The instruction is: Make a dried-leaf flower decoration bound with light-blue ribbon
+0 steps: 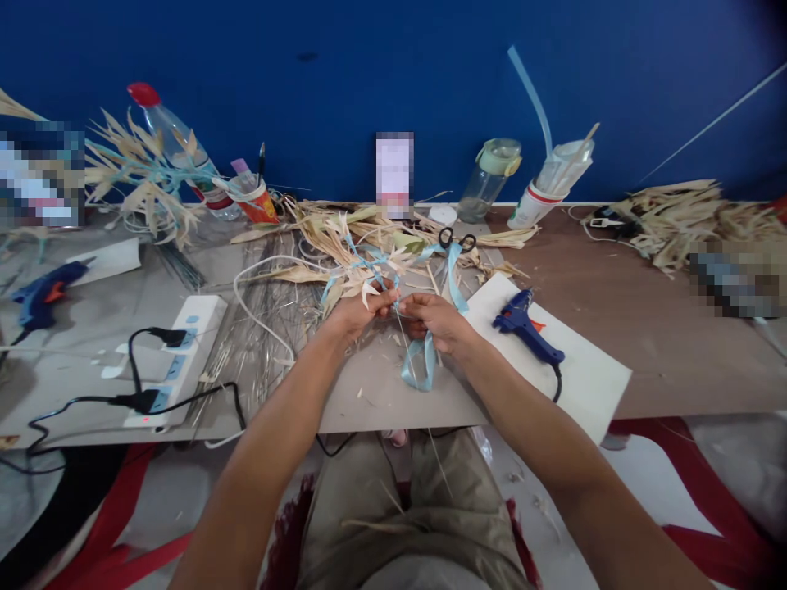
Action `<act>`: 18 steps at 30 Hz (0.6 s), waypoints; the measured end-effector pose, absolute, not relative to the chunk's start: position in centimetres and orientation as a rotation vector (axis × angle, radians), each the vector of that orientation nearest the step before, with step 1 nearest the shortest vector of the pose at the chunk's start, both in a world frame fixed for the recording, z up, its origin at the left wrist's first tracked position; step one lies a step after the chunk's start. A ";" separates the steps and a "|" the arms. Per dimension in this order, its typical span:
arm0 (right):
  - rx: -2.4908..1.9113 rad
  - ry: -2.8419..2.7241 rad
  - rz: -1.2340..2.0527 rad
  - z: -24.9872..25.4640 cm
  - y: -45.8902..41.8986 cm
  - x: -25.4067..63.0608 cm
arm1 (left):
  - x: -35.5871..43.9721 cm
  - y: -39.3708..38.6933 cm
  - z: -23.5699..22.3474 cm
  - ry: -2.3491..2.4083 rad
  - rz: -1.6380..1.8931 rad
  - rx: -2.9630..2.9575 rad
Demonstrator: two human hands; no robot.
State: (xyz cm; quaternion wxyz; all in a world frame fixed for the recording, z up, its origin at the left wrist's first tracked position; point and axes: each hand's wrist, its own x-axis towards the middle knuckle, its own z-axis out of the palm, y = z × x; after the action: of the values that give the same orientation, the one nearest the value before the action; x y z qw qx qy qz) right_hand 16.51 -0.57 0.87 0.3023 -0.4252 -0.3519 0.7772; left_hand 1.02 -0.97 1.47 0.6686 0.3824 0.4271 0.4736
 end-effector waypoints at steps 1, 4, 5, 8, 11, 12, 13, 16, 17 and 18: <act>-1.110 -0.928 2.097 0.9 -0.5 16.6 | 1.1 -1.0 1.4 0.964 1.080 0.863; -1.011 -0.896 2.263 1.0 -0.4 16.7 | 1.5 -1.1 1.3 0.949 1.104 0.876; -0.992 -0.892 2.279 1.1 -0.4 16.7 | 1.6 -1.2 1.2 0.945 1.112 0.882; -1.029 -0.934 2.166 1.1 -0.7 16.3 | 2.0 -1.2 1.2 0.952 1.140 0.892; -1.094 -1.037 1.897 1.2 -1.0 16.0 | 1.8 -0.9 1.2 0.955 1.182 0.882; -1.107 -1.073 1.774 1.3 -1.0 16.0 | 1.6 -0.8 1.2 0.961 1.201 0.874; -1.118 -1.105 1.639 1.4 -1.1 16.1 | 1.4 -0.6 1.2 0.975 1.223 0.867; -1.148 -1.200 1.306 1.9 -1.1 16.6 | 0.9 -0.3 1.0 1.059 1.263 0.869; -1.158 -1.253 1.255 2.1 -1.1 16.7 | 0.9 -0.3 0.8 1.085 1.261 0.888; -1.171 -1.319 1.229 2.2 -1.2 16.7 | 0.8 -0.2 0.6 1.103 1.258 0.914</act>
State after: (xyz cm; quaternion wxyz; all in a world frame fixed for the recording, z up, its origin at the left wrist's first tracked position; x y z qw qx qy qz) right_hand 16.74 -1.20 2.22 0.4758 -0.4793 -0.5396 0.5027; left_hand 0.83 -0.24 0.64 0.5792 0.3908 0.4718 0.5378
